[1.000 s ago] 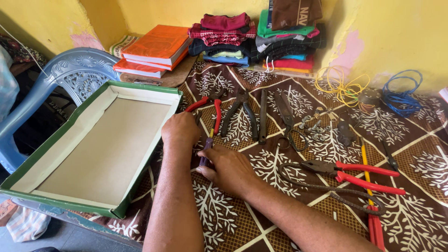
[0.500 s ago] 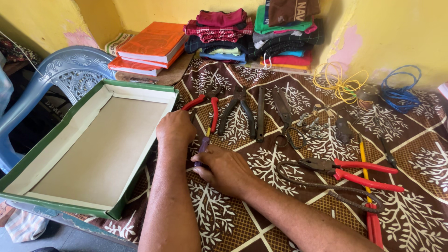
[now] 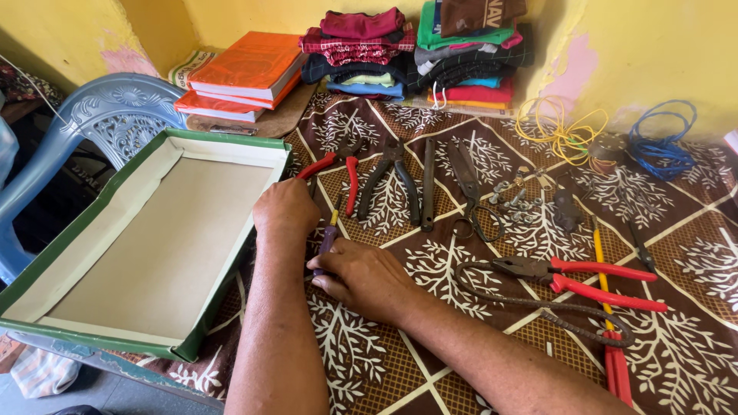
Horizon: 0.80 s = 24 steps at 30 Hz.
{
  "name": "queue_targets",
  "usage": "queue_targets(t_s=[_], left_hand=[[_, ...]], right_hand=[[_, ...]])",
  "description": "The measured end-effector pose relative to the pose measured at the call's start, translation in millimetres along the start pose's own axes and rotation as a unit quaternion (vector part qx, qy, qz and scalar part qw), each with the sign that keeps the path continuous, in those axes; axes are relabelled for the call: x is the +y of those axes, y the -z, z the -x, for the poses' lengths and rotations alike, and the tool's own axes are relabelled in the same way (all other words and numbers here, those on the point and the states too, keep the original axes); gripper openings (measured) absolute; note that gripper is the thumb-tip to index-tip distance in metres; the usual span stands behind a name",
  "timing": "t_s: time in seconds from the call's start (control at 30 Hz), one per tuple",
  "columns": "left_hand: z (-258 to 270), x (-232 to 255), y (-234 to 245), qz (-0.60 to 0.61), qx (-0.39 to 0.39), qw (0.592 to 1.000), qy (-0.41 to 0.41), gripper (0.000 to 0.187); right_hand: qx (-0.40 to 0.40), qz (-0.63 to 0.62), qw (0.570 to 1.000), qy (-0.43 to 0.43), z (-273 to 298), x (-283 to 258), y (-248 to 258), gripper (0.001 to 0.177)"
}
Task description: The person arranges various hand tools on a patterned tablecloth. They pick up and place down pliers, screwdrivers, and a wire brush, positioning them in a neat row. The person handles each tool individually, adjusting their placement before moving to the next item.
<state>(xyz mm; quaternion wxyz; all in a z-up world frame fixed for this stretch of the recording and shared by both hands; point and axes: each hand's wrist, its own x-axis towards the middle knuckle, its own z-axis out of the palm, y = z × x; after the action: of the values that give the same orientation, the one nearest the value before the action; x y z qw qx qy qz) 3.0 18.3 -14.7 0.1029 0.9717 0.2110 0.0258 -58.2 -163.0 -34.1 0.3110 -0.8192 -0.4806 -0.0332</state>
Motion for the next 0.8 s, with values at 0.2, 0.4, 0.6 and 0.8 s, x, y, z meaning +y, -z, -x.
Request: queue_targets(t_s=[0.2, 0.4, 0.6, 0.8], left_hand=[[-0.3, 9.1, -5.6, 0.002, 0.06, 0.997, -0.049, 0.021], [-0.7, 22.0, -12.1, 0.036, 0.108, 0.991, -0.077, 0.017], [6.7, 38.3, -8.7, 0.044, 0.127, 0.981, -0.139, 0.019], [19.2, 60.5, -6.0, 0.109, 0.121, 0.964, -0.21, 0.024]], right_hand=[[-0.04, 0.019, 0.997, -0.057, -4.2, -0.9, 0.7, 0.032], [-0.027, 0.025, 0.998, -0.055, -5.1, 8.2, 2.0, 0.026], [-0.045, 0.06, 0.995, -0.065, 0.2, 21.6, 13.5, 0.022], [-0.011, 0.046, 0.999, -0.012, 21.1, 39.2, 37.7, 0.016]])
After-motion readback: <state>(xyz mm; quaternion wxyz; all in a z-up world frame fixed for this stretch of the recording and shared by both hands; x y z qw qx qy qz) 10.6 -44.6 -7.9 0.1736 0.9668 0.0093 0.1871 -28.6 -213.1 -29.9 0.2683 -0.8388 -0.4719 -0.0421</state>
